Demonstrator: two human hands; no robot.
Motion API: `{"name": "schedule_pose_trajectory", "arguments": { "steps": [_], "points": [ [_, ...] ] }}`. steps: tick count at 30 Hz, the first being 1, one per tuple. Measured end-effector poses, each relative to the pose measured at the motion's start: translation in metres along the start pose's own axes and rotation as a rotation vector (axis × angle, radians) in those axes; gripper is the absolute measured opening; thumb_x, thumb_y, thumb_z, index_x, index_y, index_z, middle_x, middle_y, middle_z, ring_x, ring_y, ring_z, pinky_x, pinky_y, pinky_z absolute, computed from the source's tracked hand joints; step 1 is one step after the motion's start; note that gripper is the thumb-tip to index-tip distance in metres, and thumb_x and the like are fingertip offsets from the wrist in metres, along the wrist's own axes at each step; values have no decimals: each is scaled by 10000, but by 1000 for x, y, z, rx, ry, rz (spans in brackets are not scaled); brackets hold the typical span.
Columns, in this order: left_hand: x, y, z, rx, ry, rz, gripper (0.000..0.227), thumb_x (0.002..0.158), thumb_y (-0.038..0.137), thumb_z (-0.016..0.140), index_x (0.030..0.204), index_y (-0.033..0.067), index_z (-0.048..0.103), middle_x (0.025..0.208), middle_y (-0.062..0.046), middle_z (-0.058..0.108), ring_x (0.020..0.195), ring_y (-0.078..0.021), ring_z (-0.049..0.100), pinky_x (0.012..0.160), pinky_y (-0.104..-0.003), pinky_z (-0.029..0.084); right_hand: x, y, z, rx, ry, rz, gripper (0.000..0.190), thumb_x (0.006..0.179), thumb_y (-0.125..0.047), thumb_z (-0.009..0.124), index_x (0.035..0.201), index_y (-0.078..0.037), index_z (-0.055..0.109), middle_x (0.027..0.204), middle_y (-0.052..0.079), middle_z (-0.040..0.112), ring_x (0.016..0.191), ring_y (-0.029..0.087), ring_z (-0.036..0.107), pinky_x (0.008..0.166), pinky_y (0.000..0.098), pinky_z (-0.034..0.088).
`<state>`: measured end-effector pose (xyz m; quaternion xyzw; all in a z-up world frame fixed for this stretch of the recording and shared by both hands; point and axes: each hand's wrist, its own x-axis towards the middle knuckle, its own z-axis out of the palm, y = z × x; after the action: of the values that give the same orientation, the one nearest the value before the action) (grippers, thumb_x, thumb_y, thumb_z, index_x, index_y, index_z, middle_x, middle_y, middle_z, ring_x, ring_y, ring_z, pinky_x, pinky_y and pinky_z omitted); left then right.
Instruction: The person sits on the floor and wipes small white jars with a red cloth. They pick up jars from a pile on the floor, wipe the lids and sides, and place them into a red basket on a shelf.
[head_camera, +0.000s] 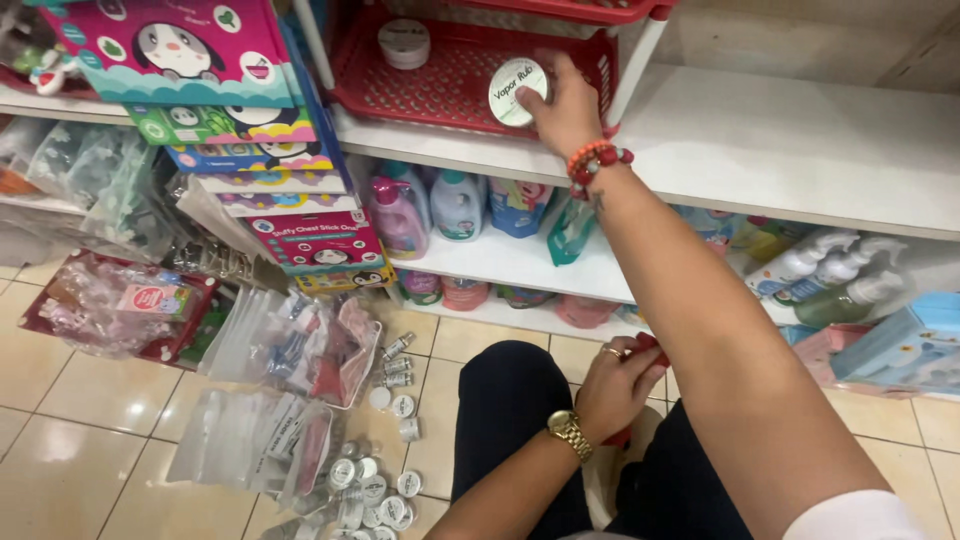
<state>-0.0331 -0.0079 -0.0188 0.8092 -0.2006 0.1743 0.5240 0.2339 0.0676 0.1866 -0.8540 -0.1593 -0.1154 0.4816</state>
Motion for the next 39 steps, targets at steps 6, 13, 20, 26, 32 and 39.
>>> {"name": "schedule_pose_trajectory", "arguments": {
  "steps": [6,13,20,26,32,39],
  "points": [
    [-3,-7,-2,24,-21,-83,357,1054,327,496,1354,173,611,1224,-212,570,1074,-403,589,977,-525,461,34,22,13,-209,-133,144,411,972,-218,654,1367,-117,600,1251,132,703,1127,300,692,891,382,606],
    [-3,-6,-4,40,-28,-62,343,1048,307,499,1309,126,628,1197,-231,604,1026,-406,593,917,-538,468,42,36,15,-325,-169,181,355,1015,-322,610,1244,-53,653,1216,162,697,1106,355,665,881,448,564],
    [0,-5,-10,-29,48,-124,350,1056,292,486,1318,97,611,1202,-235,559,1032,-417,572,952,-511,461,31,34,15,-372,-199,110,334,1063,-341,520,1183,-64,663,1107,154,723,1015,360,687,834,493,541],
    [12,-3,-81,-329,288,-376,416,1060,355,429,1247,58,653,1028,-100,636,917,-233,578,847,-373,446,-11,11,3,-222,60,-278,291,1030,-171,542,1283,-61,633,1129,201,649,1056,363,647,872,484,526],
    [-21,-10,-196,-341,669,-526,489,1011,452,452,1294,88,617,1125,-68,639,882,-157,648,790,-272,545,-88,-16,27,-17,-164,-457,267,999,-123,603,1264,-138,633,1202,89,588,1033,221,631,811,329,527],
    [-142,-86,-232,151,778,-785,376,1043,383,462,948,99,689,861,-69,673,904,-223,598,845,-375,451,-181,-46,89,79,-675,-244,514,1023,-243,603,1511,-261,442,1634,103,259,1504,320,347,1051,614,468]
  ]
}}
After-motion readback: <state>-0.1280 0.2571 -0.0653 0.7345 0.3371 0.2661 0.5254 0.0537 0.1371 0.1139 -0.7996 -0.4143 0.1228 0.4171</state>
